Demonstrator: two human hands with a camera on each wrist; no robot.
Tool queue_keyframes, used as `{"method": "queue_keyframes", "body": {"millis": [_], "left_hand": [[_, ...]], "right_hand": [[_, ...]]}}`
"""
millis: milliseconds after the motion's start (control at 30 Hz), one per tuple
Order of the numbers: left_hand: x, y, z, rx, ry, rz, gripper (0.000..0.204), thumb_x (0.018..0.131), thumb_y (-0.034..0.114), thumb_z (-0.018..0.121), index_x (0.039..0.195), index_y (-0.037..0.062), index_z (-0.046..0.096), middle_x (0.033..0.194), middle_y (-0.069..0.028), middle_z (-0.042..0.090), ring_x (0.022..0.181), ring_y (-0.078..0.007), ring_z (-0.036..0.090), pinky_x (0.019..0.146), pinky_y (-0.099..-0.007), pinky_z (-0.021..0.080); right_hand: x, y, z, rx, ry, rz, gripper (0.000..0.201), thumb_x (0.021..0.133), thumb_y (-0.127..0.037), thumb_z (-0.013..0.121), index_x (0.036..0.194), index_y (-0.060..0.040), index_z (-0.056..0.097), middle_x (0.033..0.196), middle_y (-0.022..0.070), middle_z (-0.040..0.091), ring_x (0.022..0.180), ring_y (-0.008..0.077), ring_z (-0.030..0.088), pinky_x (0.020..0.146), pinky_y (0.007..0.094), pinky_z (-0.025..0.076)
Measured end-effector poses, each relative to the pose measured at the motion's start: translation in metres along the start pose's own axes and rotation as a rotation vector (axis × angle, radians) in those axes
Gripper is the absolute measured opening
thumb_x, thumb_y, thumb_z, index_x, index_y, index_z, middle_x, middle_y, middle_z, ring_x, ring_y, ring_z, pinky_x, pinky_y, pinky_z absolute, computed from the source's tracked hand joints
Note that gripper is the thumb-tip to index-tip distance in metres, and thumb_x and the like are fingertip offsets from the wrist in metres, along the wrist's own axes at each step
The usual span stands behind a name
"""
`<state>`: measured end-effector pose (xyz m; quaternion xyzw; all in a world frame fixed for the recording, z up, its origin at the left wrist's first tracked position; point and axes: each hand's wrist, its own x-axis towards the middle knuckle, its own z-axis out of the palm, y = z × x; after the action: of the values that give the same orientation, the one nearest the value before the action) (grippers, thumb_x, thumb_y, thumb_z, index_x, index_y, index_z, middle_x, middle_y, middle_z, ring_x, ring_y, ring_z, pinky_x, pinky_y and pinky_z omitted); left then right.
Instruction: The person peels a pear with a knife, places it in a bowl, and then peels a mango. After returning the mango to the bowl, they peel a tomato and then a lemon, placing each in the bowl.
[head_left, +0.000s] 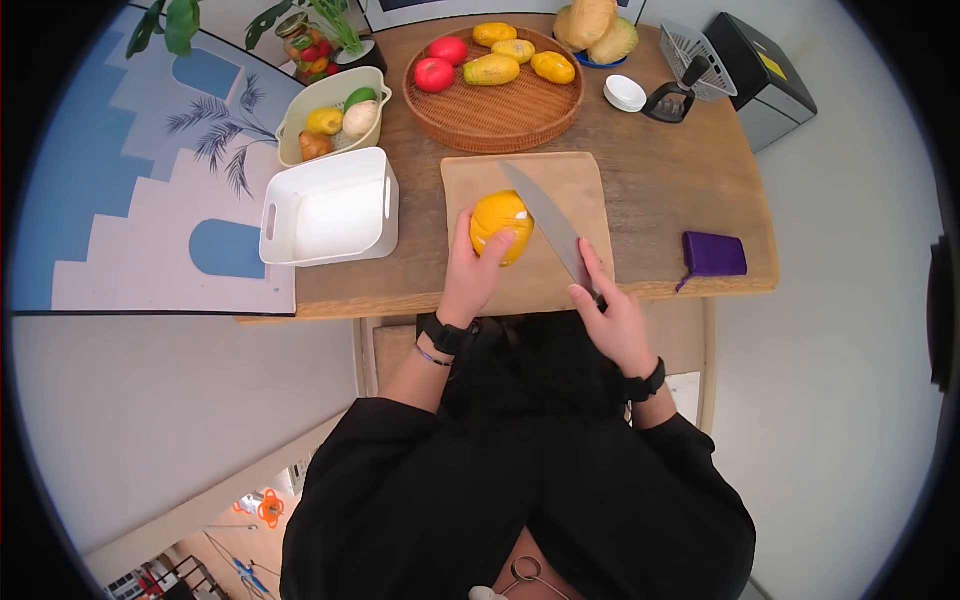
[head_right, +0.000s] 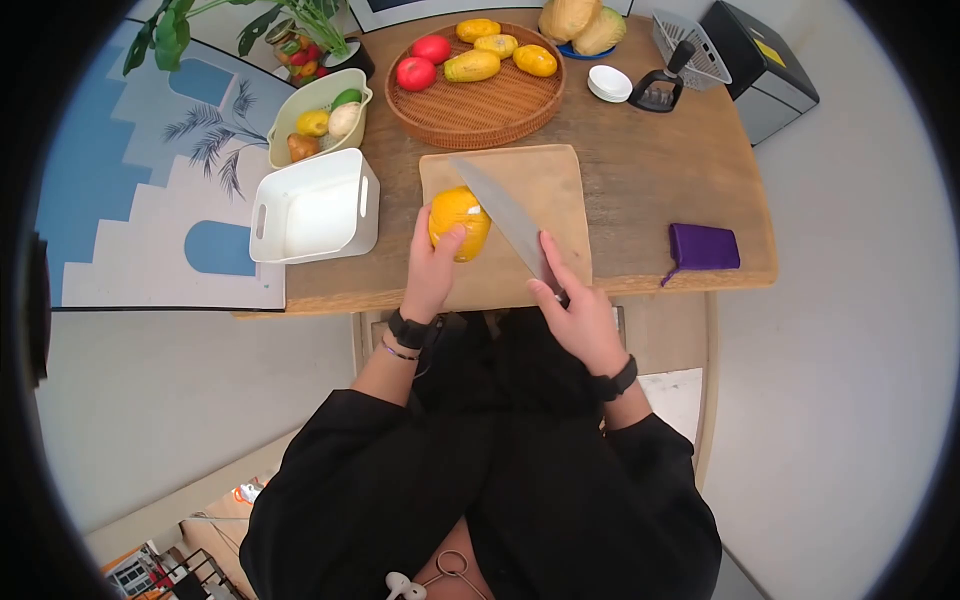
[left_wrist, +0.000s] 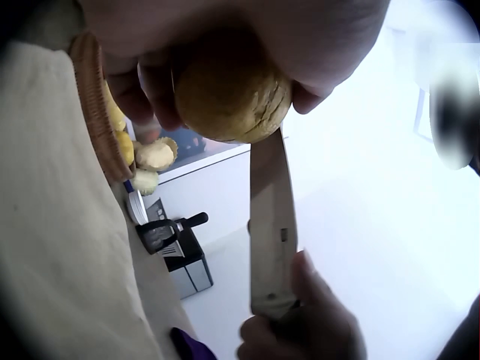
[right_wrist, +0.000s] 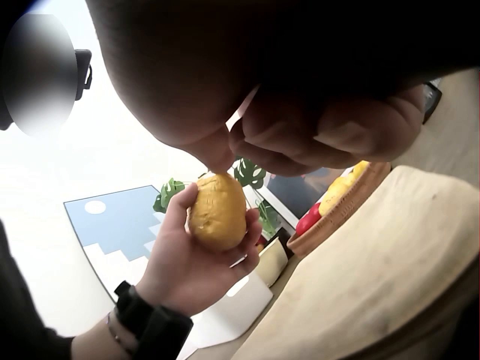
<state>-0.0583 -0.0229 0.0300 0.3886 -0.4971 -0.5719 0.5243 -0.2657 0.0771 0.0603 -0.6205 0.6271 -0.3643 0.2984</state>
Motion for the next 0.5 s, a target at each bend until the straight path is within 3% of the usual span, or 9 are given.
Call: {"method": "queue_keyframes", "body": {"millis": [33, 100, 200, 267, 333, 433, 500], "left_hand": [[0.000, -0.002, -0.002, -0.146, 0.030, -0.120, 0.048, 0.096, 0.010, 0.071, 0.137, 0.0008, 0.048, 0.121, -0.0079, 0.065, 0.112, -0.0146, 0.062, 0.097, -0.0323, 0.052], [0.003, -0.005, -0.008, -0.260, 0.043, -0.151, 0.048, 0.097, 0.008, 0.069, 0.139, 0.0030, 0.047, 0.124, -0.0082, 0.063, 0.114, -0.0155, 0.061, 0.098, -0.0342, 0.052], [0.002, 0.003, -0.011, -0.464, 0.047, -0.216, 0.049, 0.098, 0.006, 0.067, 0.143, 0.0077, 0.046, 0.128, -0.0083, 0.060, 0.119, -0.0179, 0.059, 0.101, -0.0393, 0.052], [-0.001, 0.011, -0.012, -0.553, 0.045, -0.252, 0.050, 0.099, 0.005, 0.066, 0.144, 0.0103, 0.045, 0.131, -0.0081, 0.059, 0.121, -0.0195, 0.059, 0.102, -0.0425, 0.052], [-0.003, 0.013, -0.015, -0.513, -0.032, -0.264, 0.049, 0.103, 0.015, 0.059, 0.149, 0.0079, 0.043, 0.138, -0.0089, 0.058, 0.129, -0.0240, 0.057, 0.111, -0.0485, 0.047], [0.001, 0.000, -0.021, -0.746, -0.068, -0.343, 0.043, 0.105, 0.024, 0.059, 0.145, 0.0150, 0.046, 0.139, -0.0069, 0.058, 0.122, -0.0242, 0.060, 0.103, -0.0454, 0.052], [0.002, -0.009, -0.026, -0.757, -0.085, -0.398, 0.041, 0.107, 0.032, 0.055, 0.143, 0.0148, 0.049, 0.139, -0.0063, 0.059, 0.124, -0.0244, 0.059, 0.105, -0.0457, 0.051]], "right_hand": [[-0.001, 0.000, 0.006, 0.018, -0.022, 0.027, 0.064, 0.099, -0.024, 0.069, 0.158, -0.0221, 0.044, 0.124, 0.0196, 0.070, 0.092, 0.0338, 0.074, 0.081, 0.0353, 0.056], [-0.003, 0.000, 0.015, 0.040, -0.003, -0.021, 0.064, 0.099, -0.025, 0.068, 0.158, -0.0223, 0.044, 0.128, 0.0181, 0.069, 0.094, 0.0326, 0.074, 0.083, 0.0347, 0.056], [-0.007, -0.001, 0.020, 0.086, -0.032, 0.095, 0.064, 0.099, -0.024, 0.068, 0.158, -0.0226, 0.044, 0.130, 0.0180, 0.069, 0.097, 0.0313, 0.074, 0.086, 0.0340, 0.056], [-0.007, 0.004, 0.024, 0.069, 0.018, -0.018, 0.065, 0.099, -0.024, 0.069, 0.159, -0.0226, 0.043, 0.129, 0.0181, 0.069, 0.098, 0.0317, 0.074, 0.086, 0.0338, 0.056], [-0.006, 0.001, 0.024, 0.077, 0.013, -0.016, 0.065, 0.099, -0.025, 0.069, 0.159, -0.0226, 0.043, 0.129, 0.0181, 0.069, 0.098, 0.0318, 0.074, 0.085, 0.0337, 0.056], [-0.006, -0.010, 0.018, 0.061, -0.039, 0.009, 0.066, 0.098, -0.026, 0.070, 0.158, -0.0231, 0.043, 0.127, 0.0172, 0.070, 0.094, 0.0322, 0.075, 0.082, 0.0344, 0.057], [-0.004, -0.011, 0.021, 0.041, -0.077, 0.032, 0.067, 0.098, -0.027, 0.070, 0.158, -0.0237, 0.043, 0.125, 0.0164, 0.071, 0.091, 0.0325, 0.075, 0.080, 0.0352, 0.058]]}}
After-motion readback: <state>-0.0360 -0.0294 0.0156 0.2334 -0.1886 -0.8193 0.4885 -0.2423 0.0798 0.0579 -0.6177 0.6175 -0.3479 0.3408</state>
